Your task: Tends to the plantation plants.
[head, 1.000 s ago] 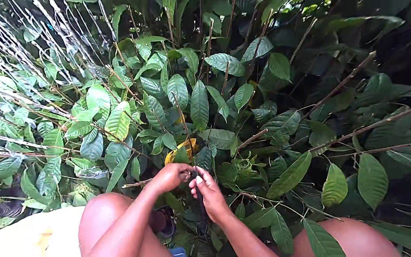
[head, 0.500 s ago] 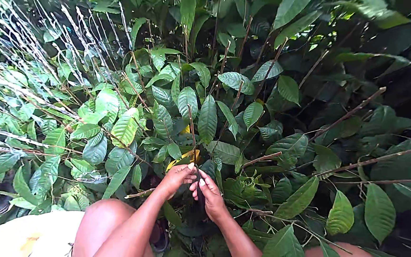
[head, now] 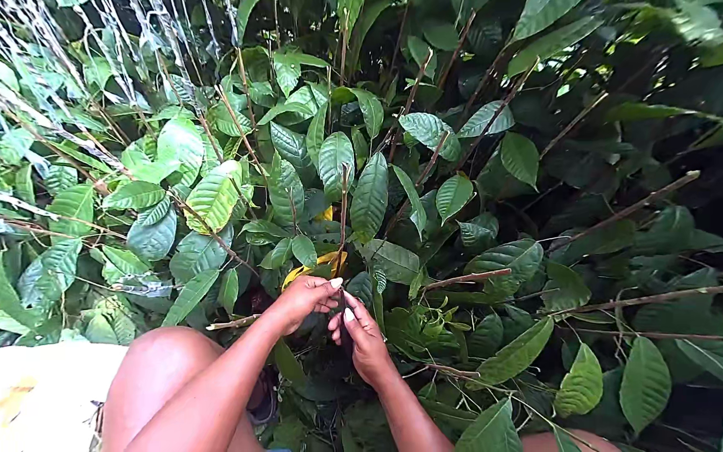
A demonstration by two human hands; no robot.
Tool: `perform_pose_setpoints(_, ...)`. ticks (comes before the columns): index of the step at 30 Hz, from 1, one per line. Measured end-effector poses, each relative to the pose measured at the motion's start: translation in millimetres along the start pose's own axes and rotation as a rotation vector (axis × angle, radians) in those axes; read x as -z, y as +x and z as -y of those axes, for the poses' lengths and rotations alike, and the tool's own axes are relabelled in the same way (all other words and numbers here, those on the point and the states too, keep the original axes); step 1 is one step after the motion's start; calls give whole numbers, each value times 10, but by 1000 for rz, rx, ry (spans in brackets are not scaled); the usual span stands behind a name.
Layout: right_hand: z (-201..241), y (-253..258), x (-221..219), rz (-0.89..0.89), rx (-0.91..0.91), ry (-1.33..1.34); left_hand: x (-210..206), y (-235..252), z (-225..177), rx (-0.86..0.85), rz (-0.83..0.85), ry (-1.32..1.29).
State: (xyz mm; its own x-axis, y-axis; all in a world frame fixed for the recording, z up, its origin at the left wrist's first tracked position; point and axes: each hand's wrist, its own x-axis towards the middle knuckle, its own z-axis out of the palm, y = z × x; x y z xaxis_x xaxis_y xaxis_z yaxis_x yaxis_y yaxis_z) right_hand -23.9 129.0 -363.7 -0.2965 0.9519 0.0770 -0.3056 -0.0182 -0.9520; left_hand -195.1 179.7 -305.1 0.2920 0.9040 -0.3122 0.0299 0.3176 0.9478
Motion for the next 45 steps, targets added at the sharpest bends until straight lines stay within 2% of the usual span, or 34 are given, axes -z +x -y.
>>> perform_pose_setpoints(18, -130, -9, 40, 45, -102, 65, -15, -10, 0, 63, -53, -6)
perform_pose_setpoints(23, -116, -68, -70, -27, -69, 22, 49, -108, -70, 125, 10, -8)
perform_pose_setpoints(26, 35, -171, -290, -71, 44, 189, 151, -324, -195, 233, 18, 300)
perform_pose_setpoints(29, 448, -232, -573, -87, 54, 396, 237, -518, -316, 274, -66, 650)
perform_pose_setpoints(32, 850, -335, -673, -87, 76, 426, 249, -575, -358, 160, -188, 577)
perform_pose_setpoints(35, 1227, -321, -456, -88, 300, 199, 230, -585, -492, -92, -375, 360)
perform_pose_setpoints(37, 1463, -313, -206, -170, 387, 39, 181, -612, -582, -265, -389, 160)
perform_pose_setpoints(39, 1587, -363, 3, -282, 392, 17, 88, -668, -627, -373, -294, 0)
perform_pose_setpoints(41, 1668, -433, 116, -324, 422, 31, -37, -719, -684, -399, -122, 52)
perform_pose_setpoints(45, 1716, -632, -56, -278, 421, -16, -436, -668, -575, -235, 355, 730)
